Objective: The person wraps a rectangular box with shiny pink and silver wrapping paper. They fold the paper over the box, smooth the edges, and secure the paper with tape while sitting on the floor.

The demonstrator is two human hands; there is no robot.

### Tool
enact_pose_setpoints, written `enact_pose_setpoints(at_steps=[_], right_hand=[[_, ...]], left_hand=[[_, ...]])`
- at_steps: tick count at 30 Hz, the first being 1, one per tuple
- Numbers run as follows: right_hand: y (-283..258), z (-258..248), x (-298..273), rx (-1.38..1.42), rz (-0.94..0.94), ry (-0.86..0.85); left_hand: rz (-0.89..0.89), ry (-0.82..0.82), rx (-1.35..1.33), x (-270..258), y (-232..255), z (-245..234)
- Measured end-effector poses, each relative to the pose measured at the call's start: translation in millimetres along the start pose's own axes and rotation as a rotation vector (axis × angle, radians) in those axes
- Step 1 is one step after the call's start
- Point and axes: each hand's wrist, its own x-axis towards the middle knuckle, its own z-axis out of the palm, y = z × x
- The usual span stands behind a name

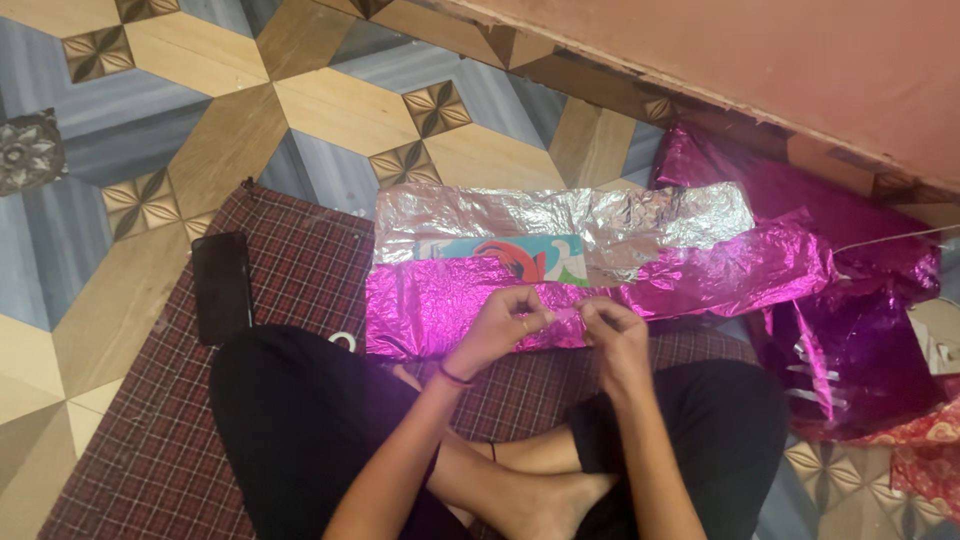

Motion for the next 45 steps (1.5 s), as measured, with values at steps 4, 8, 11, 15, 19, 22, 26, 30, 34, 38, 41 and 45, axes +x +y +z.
enact_pose_setpoints(at_steps=[4,8,11,15,19,22,26,30,34,38,41,45], right_hand=[[-61.5,18.5,-35.8,-0.19,-0.081,-0.094],[-87.4,39.1,-67.1,-0.131,-0.094,-0.085],[-97.0,45.1,-79.4,-0.079,-0.167,-0.109],[-104.2,52.2,-88.8,-0.197,-0.31,-0.039],[-105.4,62.3,-91.4,-0.309,-0.433,0.049],[-102.9,66.1,-92.6,-0.374,-0.55,0.147],[-95.6,64.1,-95.6,-0.798,-0.981,0.217],[-83.5,62.9,-92.2,-1.104,-1.31,0.258],[-79.0,56.8,-91.8,-1.115,-1.138,0.262],[-75.3,51.6,-86.3,-1.024,-1.034,0.278],[-71.3,49.9,-80.2,-1.027,-1.11,0.192],[-63.6,52.5,-75.4,-1.123,-1.127,0.164]], left_hand=[[-0.136,-0.097,-0.181,-18.9,68.1,-0.2],[-0.234,-0.159,-0.313,-34.5,116.0,5.8],[-0.208,-0.199,-0.284,-40.3,132.2,10.9],[-0.193,-0.214,-0.355,-47.1,134.7,20.8],[-0.196,-0.153,-0.346,-47.2,127.5,27.3],[-0.182,-0.137,-0.38,-46.7,124.4,25.2],[-0.173,-0.133,-0.369,-46.0,123.2,21.7],[-0.196,-0.126,-0.265,-45.2,119.6,26.9],[-0.218,-0.118,-0.2,-42.7,114.1,27.7],[-0.244,-0.06,0.047,-37.4,107.8,20.3],[-0.17,-0.046,-0.009,-34.9,102.9,16.3],[-0.16,-0.074,0.027,-35.6,96.5,16.3]])
